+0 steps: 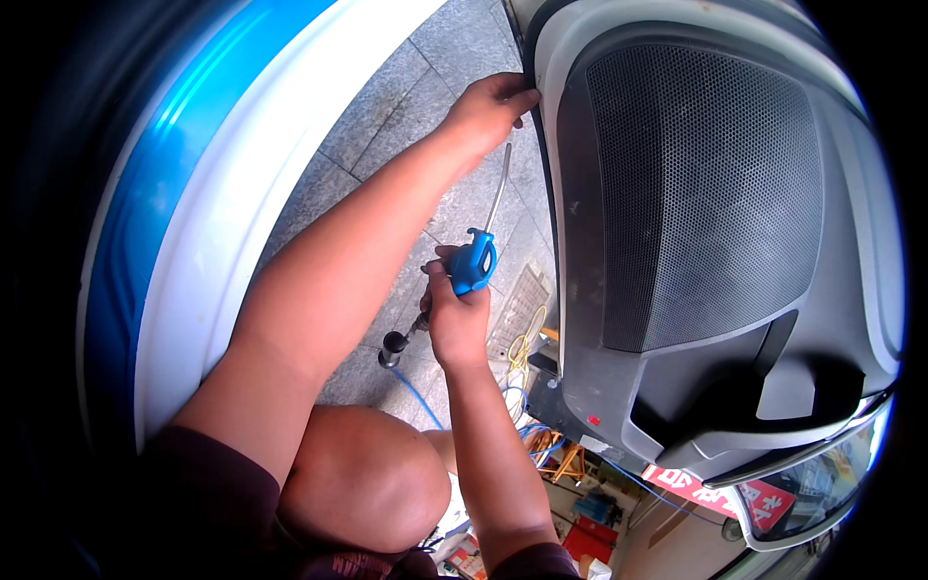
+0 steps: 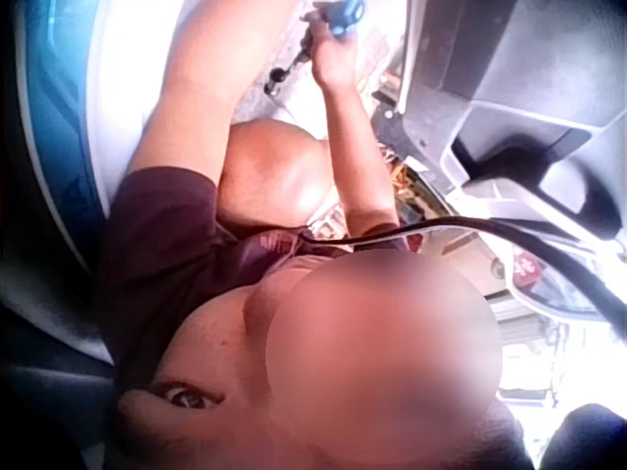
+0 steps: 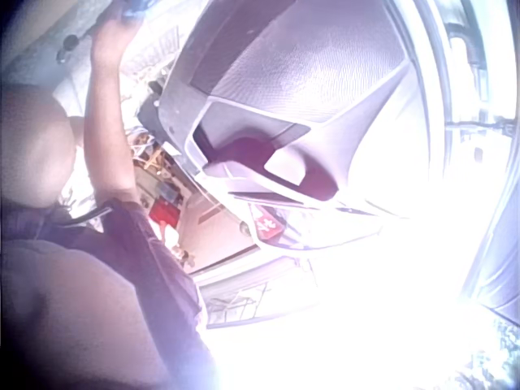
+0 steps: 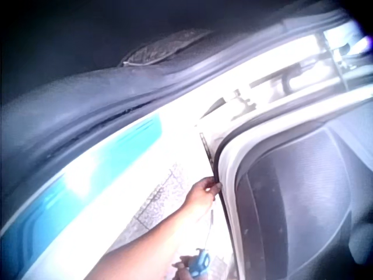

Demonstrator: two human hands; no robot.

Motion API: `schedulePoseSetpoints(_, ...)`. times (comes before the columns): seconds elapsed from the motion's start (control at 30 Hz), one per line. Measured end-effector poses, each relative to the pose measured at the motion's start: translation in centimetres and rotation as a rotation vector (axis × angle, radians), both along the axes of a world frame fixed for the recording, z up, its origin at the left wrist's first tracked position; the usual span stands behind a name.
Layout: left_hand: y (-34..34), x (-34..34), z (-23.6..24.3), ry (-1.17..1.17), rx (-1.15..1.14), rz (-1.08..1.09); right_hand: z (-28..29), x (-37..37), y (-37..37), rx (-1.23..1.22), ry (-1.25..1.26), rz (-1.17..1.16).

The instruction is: The person uses an air hose to spray the interior trim of a car door, then coils the hose. They pick up a car tire and carry it to a tire changing machine, where they place it on the stand and manipulate the wheel rim.

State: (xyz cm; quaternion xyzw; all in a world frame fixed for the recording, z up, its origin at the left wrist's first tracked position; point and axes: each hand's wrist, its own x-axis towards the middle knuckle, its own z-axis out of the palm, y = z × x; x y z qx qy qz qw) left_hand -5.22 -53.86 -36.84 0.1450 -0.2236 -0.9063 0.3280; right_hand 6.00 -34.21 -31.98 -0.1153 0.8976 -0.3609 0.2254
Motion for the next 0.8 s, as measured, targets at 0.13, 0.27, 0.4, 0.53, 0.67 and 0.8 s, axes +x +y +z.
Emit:
schedulePoseSetpoints(0.13, 0.5, -0.4, -0.1, -0.003, 0.022, 0.021, 0.0, -0.4, 0.2, -0.015, -0.015, -0.021)
schedulePoseSetpoints(0.27, 0.7, -0.6, -0.3, 0.010, 0.067, -0.019, 0.0, -0.5, 0.4, -0.013, -0.022, -0.029)
schedulePoseSetpoints(0.4, 0.7, -1.1, -0.7, 0.054, 0.060, -0.050, 0.0, -0.5, 0.3, -0.010, -0.026, -0.019)
schedulePoseSetpoints(0.53, 0.9, -1.6, -0.8, 0.048, 0.020, 0.008, 0.1, -0.4, 0.0, -0.014, -0.036, -0.003)
schedulePoseSetpoints(0.67, 1.5, -1.2, 0.4, -0.131, -0.040, 0.057, -0.3, -0.6, 0.4, -0.030, -0.035, -0.012)
schedulePoseSetpoints(0.8, 1.1, -0.2, 0.2, -0.164, -0.053, 0.052, -0.4, -0.2, 0.2, -0.061, -0.003, -0.059)
